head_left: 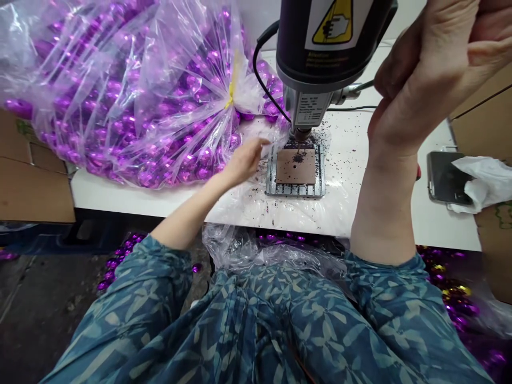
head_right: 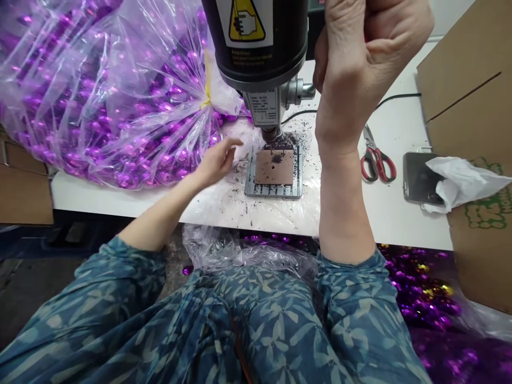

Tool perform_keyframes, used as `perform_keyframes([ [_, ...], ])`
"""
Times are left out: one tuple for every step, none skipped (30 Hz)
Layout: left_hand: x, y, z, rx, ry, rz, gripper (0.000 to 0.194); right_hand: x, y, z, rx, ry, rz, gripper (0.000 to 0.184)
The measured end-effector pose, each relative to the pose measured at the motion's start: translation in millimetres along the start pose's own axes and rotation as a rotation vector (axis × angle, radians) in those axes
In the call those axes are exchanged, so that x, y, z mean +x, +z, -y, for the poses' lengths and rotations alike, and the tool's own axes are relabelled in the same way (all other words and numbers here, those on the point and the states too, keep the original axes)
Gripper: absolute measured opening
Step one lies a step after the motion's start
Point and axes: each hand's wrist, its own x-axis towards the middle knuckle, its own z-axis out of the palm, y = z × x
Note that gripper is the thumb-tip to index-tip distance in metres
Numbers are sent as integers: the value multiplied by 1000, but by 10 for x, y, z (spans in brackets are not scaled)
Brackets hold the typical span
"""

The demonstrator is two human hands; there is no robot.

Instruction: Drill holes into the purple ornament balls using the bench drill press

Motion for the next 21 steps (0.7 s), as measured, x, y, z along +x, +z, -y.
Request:
perform_keyframes([
  [202,-107,119,25,-63,13,25,-6,-1,11,-2,-3,-5,55],
  [365,-198,233,69,-119,45,22,-14,-4,23,-1,-3,-13,54],
  [487,-273,338,133,-165,80,19,-23,-7,36,3,0,-17,54],
  [569,-333,432,210,-199,118,16,-34,-11,47,9,6,-13,53],
  [616,-382,512,291,-222,148,14,-45,-15,55,16,12,-8,53],
  [634,-425,577,366,-235,162,11,-55,-18,59,24,17,-8,53],
  [631,-464,625,427,-241,164,8,-65,-21,60,28,20,-6,52],
  [614,-499,656,473,-249,163,8,-73,-22,57,31,15,-9,52],
  [589,-531,672,507,-268,164,9,-78,-23,51,33,6,-19,52],
  [561,-556,676,538,-300,172,10,-81,-23,45,35,-5,-31,51],
  [534,-571,673,571,-342,189,8,-81,-22,38,34,-10,-31,51],
  [510,-573,666,605,-382,209,7,-79,-22,32,29,-11,-31,50],
  [491,-564,659,636,-411,227,8,-76,-21,28,25,-13,-38,51],
  [476,-544,656,660,-425,231,12,-73,-21,27,19,-9,-36,51],
  [466,-520,654,667,-423,219,16,-70,-22,27,18,-11,-35,51],
  [461,-496,653,652,-406,195,19,-68,-23,30,24,-22,-36,51],
  [459,-477,648,614,-380,160,23,-68,-23,35,34,-31,-36,50],
  [460,-468,634,555,-347,120,28,-70,-24,42,46,-41,-35,49],
  [460,-467,606,480,-311,75,35,-74,-25,50,56,-47,-35,49],
  [459,-473,561,389,-272,26,44,-80,-26,58,58,-45,-32,48],
  [452,-482,497,281,-240,-26,53,-87,-27,68,54,-44,-28,47],
])
